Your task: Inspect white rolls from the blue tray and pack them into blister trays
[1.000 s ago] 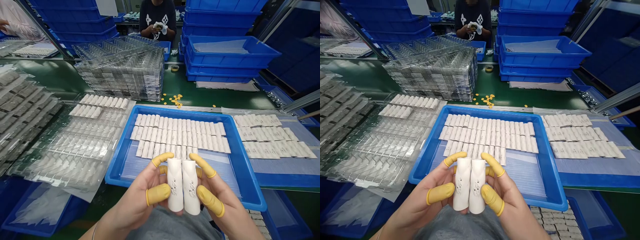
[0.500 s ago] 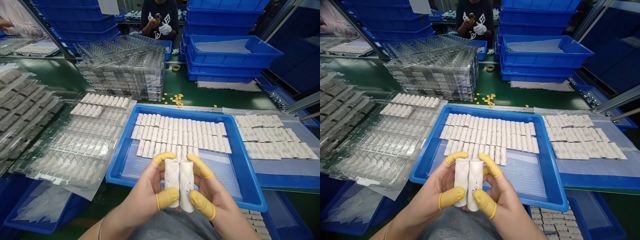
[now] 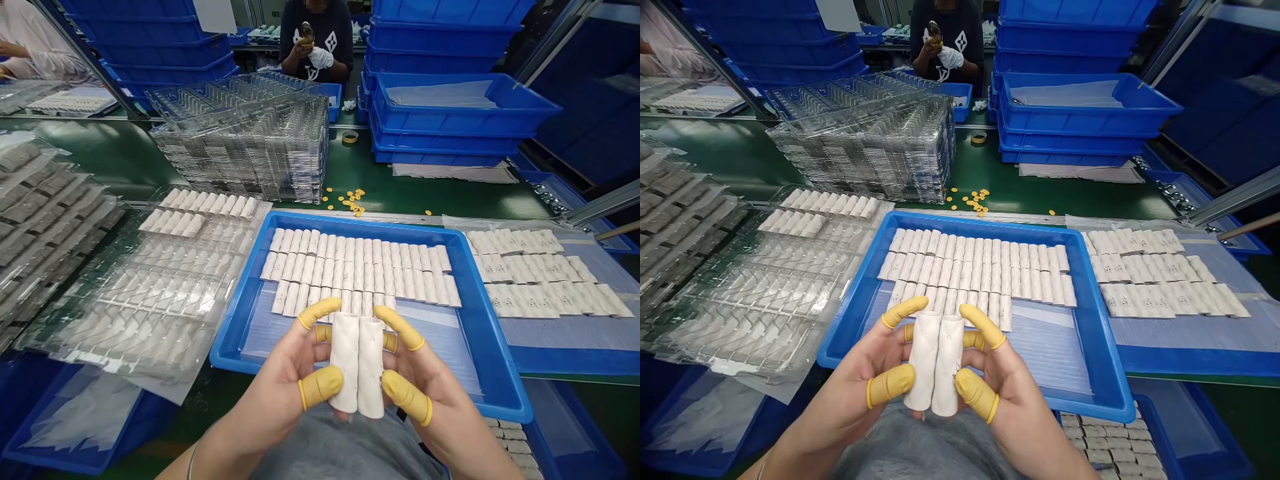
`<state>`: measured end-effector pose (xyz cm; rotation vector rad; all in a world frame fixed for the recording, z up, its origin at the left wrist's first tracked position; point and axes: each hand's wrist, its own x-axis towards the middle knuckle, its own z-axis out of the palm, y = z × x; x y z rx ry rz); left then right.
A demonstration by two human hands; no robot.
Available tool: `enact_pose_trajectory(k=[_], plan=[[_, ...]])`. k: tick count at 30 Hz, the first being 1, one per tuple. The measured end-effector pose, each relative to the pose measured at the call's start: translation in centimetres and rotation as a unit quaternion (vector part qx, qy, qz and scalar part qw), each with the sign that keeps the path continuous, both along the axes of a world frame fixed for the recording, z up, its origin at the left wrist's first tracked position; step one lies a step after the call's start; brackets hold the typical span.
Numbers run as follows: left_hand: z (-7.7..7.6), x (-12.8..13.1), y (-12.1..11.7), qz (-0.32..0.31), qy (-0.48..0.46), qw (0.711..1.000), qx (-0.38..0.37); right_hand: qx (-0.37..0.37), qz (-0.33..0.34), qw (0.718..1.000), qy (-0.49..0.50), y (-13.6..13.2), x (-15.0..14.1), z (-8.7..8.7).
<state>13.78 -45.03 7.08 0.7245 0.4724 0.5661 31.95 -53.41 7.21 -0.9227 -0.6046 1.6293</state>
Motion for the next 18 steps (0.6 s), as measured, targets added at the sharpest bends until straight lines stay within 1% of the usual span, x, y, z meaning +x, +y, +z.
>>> enact_pose_trajectory(k=[5,9,11,14,18], plan=[[0.15,0.07,0.05,0.008,0.006,1.000,0.000,0.010,-0.015,1.000,-0.019,0.02,0.30,0.15],[-0.07,0.04,0.07,-0.003,0.012,1.000,-0.008,0.014,-0.020,0.999,-0.049,0.08,0.30,0.28],[-0.16,0.01,0.09,-0.006,0.009,1.000,-0.008,0.009,-0.013,0.999,-0.042,0.08,0.28,0.26],[-0.16,-0.08,0.07,0.012,0.021,1.000,0.010,-0.001,0.000,1.000,-0.028,0.09,0.26,0.19],[-0.15,-0.30,-0.13,0.014,0.050,0.998,0.028,-0.002,-0.003,1.000,-0.011,0.19,0.17,0.40]])
